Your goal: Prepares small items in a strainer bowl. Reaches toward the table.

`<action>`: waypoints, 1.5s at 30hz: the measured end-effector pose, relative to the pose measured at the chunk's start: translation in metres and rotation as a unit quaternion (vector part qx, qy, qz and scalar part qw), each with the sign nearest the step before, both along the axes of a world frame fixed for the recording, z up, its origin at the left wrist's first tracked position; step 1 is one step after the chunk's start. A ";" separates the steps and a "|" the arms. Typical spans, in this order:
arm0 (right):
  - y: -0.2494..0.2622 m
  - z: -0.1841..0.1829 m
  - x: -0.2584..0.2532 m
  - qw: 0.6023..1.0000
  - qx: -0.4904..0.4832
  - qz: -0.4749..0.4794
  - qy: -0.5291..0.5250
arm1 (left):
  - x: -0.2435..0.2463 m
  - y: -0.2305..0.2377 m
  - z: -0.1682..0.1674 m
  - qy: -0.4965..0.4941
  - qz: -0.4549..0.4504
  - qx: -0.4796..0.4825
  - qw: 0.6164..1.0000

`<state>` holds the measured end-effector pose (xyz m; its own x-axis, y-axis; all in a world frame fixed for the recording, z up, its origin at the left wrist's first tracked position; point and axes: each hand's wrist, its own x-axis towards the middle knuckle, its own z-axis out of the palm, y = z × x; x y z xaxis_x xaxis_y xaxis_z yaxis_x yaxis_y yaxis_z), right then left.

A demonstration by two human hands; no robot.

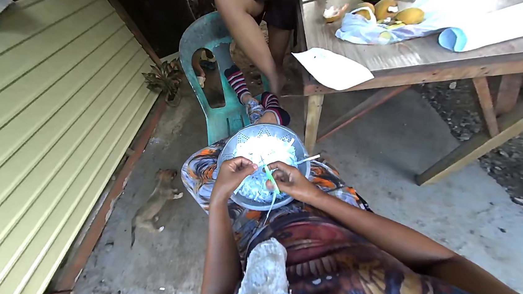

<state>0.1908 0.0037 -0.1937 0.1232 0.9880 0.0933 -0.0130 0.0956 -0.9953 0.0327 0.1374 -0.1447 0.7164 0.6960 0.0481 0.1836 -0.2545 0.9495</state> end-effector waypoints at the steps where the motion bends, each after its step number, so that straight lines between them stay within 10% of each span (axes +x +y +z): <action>1: 0.000 -0.001 0.000 1.000 0.001 -0.001 -0.001 | 0.000 0.000 0.000 0.002 -0.001 0.000 1.000; 45: -0.001 0.003 0.001 0.999 -0.017 0.016 -0.037 | -0.005 0.003 -0.003 -0.009 -0.016 0.043 0.999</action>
<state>0.1916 0.0025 -0.1904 0.0845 0.9941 0.0683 0.0584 0.0634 -0.9963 0.0276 0.1403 -0.1473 0.7365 0.6656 0.1203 0.1565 -0.3406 0.9271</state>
